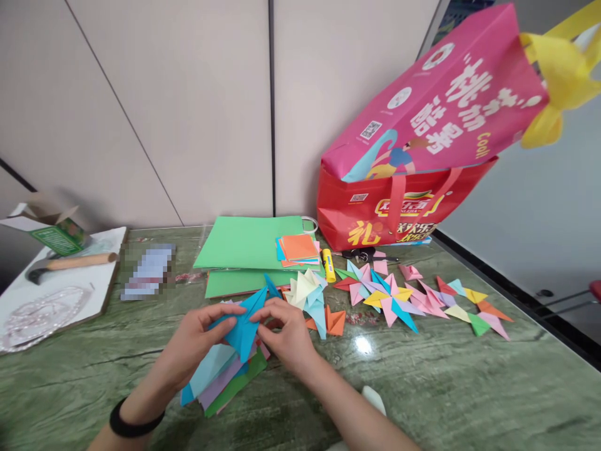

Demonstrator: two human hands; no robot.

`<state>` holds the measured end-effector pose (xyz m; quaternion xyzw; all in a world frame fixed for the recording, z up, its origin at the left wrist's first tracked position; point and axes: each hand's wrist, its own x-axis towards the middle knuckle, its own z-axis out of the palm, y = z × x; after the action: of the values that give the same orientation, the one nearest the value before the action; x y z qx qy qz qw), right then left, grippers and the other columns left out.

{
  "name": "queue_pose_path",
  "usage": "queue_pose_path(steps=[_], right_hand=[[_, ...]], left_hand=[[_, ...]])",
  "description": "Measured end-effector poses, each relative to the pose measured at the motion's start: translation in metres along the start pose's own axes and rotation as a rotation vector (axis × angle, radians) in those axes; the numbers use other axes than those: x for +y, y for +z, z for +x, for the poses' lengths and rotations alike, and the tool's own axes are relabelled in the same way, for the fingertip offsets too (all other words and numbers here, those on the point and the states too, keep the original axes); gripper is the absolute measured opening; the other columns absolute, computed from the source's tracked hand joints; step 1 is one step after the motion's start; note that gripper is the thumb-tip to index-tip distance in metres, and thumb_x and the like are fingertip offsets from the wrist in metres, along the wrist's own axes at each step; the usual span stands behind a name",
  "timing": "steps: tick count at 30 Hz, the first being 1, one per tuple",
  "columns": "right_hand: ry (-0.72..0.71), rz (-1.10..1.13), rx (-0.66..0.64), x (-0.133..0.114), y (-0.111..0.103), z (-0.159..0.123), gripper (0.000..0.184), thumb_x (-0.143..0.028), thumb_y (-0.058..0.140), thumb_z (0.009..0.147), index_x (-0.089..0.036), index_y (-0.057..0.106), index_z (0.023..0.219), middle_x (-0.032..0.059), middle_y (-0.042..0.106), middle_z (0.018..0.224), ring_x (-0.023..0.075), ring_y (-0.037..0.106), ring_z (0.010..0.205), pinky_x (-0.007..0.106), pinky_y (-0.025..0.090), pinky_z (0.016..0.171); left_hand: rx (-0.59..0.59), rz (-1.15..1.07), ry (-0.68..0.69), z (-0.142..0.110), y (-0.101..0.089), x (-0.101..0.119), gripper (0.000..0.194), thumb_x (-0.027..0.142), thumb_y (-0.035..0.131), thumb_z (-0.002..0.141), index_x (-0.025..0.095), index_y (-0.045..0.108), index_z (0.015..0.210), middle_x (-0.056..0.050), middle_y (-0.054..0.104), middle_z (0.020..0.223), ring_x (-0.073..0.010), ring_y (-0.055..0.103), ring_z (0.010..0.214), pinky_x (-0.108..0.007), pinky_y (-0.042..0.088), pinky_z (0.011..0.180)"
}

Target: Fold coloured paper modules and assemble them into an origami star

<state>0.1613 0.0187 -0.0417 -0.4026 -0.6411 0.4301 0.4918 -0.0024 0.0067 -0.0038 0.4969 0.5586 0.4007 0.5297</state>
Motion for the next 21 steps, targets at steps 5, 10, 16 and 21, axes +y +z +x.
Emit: queue_pose_path(steps=[5,10,16,21], right_hand=[[0.005,-0.005,0.004,0.0012,0.0012,-0.0006,0.018,-0.007,0.055,0.066,-0.019,0.067,0.069,0.0026,0.06,0.073,0.0149,0.057,0.068,0.022,0.046,0.053],[0.022,0.058,-0.014,0.0002,0.0011,-0.0007,0.021,-0.008,0.056,0.065,-0.02,0.069,0.075,0.0032,0.058,0.077,0.0153,0.057,0.072,0.023,0.048,0.056],[0.011,0.093,-0.078,0.0019,-0.0034,0.0008,0.015,-0.013,0.063,0.067,-0.021,0.072,0.076,0.0029,0.055,0.077,0.0146,0.056,0.069,0.022,0.046,0.054],[0.009,0.107,-0.084,0.0037,-0.005,0.0018,0.011,-0.016,0.066,0.067,-0.022,0.073,0.073,0.0021,0.054,0.073,0.014,0.054,0.066,0.023,0.043,0.053]], left_hand=[[0.019,0.006,-0.006,0.0006,0.0023,-0.0017,0.019,0.026,0.065,0.065,0.017,0.073,0.08,-0.005,0.069,0.081,-0.0169,0.058,0.064,-0.025,0.049,0.053],[0.026,0.012,0.016,0.0011,-0.0012,-0.0024,0.02,0.025,0.065,0.065,0.017,0.073,0.081,-0.005,0.069,0.079,-0.0168,0.057,0.064,-0.025,0.047,0.055],[0.015,0.002,0.011,-0.0002,-0.0035,-0.0001,0.019,0.025,0.066,0.065,0.016,0.072,0.08,-0.005,0.069,0.075,-0.0148,0.056,0.06,-0.024,0.047,0.054],[0.016,-0.019,0.007,-0.0007,-0.0023,0.0013,0.015,0.022,0.068,0.064,0.016,0.073,0.076,-0.003,0.069,0.074,-0.013,0.056,0.061,-0.022,0.046,0.053]])
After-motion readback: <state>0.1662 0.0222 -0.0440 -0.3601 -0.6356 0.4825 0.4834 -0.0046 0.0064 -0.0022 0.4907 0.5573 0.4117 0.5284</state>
